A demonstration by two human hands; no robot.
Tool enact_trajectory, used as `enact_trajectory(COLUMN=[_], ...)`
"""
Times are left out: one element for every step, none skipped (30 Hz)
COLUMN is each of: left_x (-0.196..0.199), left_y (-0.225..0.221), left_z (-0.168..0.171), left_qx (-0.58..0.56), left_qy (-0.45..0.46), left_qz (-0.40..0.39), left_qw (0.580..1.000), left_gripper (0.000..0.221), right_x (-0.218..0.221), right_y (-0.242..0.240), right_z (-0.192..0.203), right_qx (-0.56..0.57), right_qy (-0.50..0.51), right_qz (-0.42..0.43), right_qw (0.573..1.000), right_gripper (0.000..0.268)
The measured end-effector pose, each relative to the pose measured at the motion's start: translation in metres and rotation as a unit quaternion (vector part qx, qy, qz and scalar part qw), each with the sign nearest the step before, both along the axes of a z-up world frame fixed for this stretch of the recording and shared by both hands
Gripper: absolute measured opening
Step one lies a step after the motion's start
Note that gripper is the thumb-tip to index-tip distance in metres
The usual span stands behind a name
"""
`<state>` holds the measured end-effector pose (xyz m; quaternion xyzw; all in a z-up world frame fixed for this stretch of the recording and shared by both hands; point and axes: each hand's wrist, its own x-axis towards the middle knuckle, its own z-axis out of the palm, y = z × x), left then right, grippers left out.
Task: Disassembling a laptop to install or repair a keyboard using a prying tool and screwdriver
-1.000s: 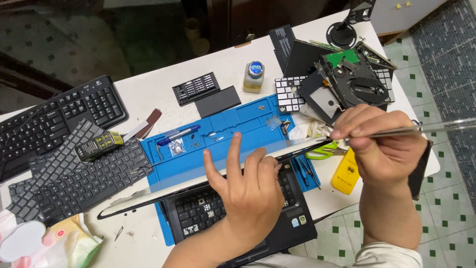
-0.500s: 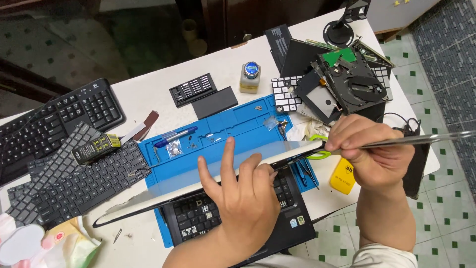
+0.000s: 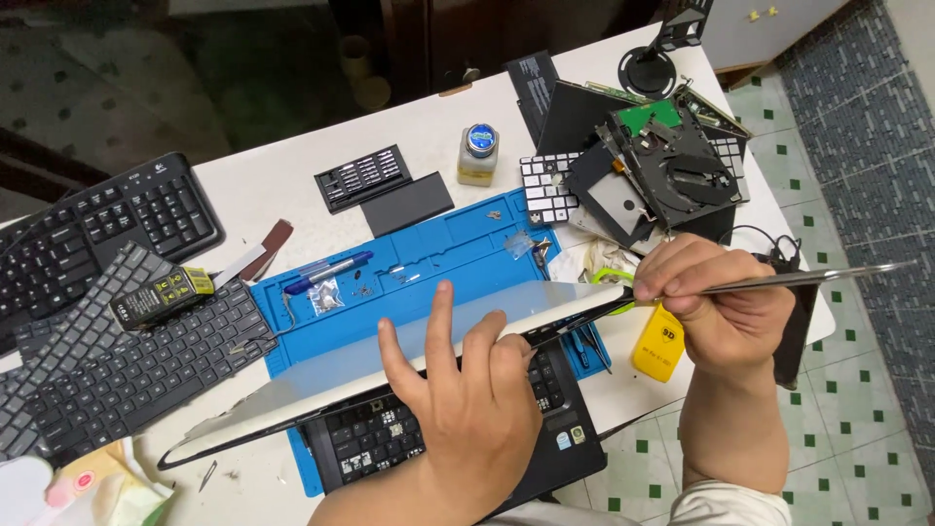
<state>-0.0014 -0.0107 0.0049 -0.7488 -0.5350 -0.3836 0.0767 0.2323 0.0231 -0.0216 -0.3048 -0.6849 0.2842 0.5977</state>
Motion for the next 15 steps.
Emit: enact_trajectory(left_x=[0.0,-0.001,-0.001,-0.001,-0.001,-0.001,-0.002,-0.001,-0.002,-0.002,-0.002,-0.003,-0.002,-0.002,-0.002], left_y=[0.0,-0.001,-0.001,-0.001,-0.001,-0.001,-0.001,-0.001,-0.002,-0.002,-0.002,-0.002,-0.002,-0.001,-0.001], left_z=[0.0,0.0,0.001,0.0,0.0,0.0,0.0,-0.001,-0.001,-0.001,0.0,0.0,0.0,0.001,0.002], left_qx=[0.0,-0.006,-0.012,-0.011,-0.009,-0.007,-0.007,-0.012,-0.017,-0.017,-0.021,-0.025,-0.025,-0.025,-0.025], left_qy=[0.0,-0.001,-0.001,-0.001,0.0,0.001,0.001,0.0,-0.001,0.0,-0.001,-0.002,-0.002,0.001,0.003], left_qz=[-0.001,-0.005,-0.008,-0.009,-0.009,-0.009,-0.01,-0.01,-0.012,-0.013,-0.016,-0.02,-0.021,-0.018,-0.014], left_qw=[1.0,1.0,1.0,1.0,1.0,1.0,1.0,1.0,1.0,1.0,1.0,0.999,0.999,1.0,1.0], left_gripper=[0.02,0.02,0.02,0.02,0.02,0.021,0.021,0.021,0.02,0.02,0.02,0.02,0.02,0.023,0.027], right_x=[-0.001,-0.002,-0.003,-0.003,-0.002,-0.002,-0.002,-0.001,-0.001,-0.001,-0.002,-0.003,-0.003,-0.004,-0.005], right_y=[-0.001,-0.002,-0.002,-0.002,-0.001,-0.001,0.0,0.001,0.002,0.001,0.001,0.001,0.002,0.003,0.004], right_z=[0.0,0.001,0.001,0.0,-0.002,-0.003,-0.007,-0.01,-0.014,-0.015,-0.016,-0.018,-0.02,-0.022,-0.023], right_qx=[0.0,-0.006,-0.012,-0.012,-0.014,-0.016,-0.016,-0.009,-0.002,-0.002,-0.005,-0.008,-0.008,-0.006,-0.003], right_qy=[0.0,-0.002,-0.005,-0.005,0.023,0.05,0.05,0.073,0.097,0.098,0.116,0.134,0.134,0.144,0.154], right_qz=[-0.001,-0.011,-0.021,-0.022,-0.017,-0.012,-0.012,-0.008,-0.005,-0.006,-0.001,0.004,0.004,0.002,0.001], right_qw=[1.0,1.0,1.0,1.0,0.999,0.999,0.999,0.997,0.995,0.995,0.993,0.991,0.991,0.99,0.988], right_gripper=[0.006,0.006,0.007,0.007,0.007,0.006,0.006,0.006,0.005,0.005,0.004,0.004,0.004,0.005,0.005])
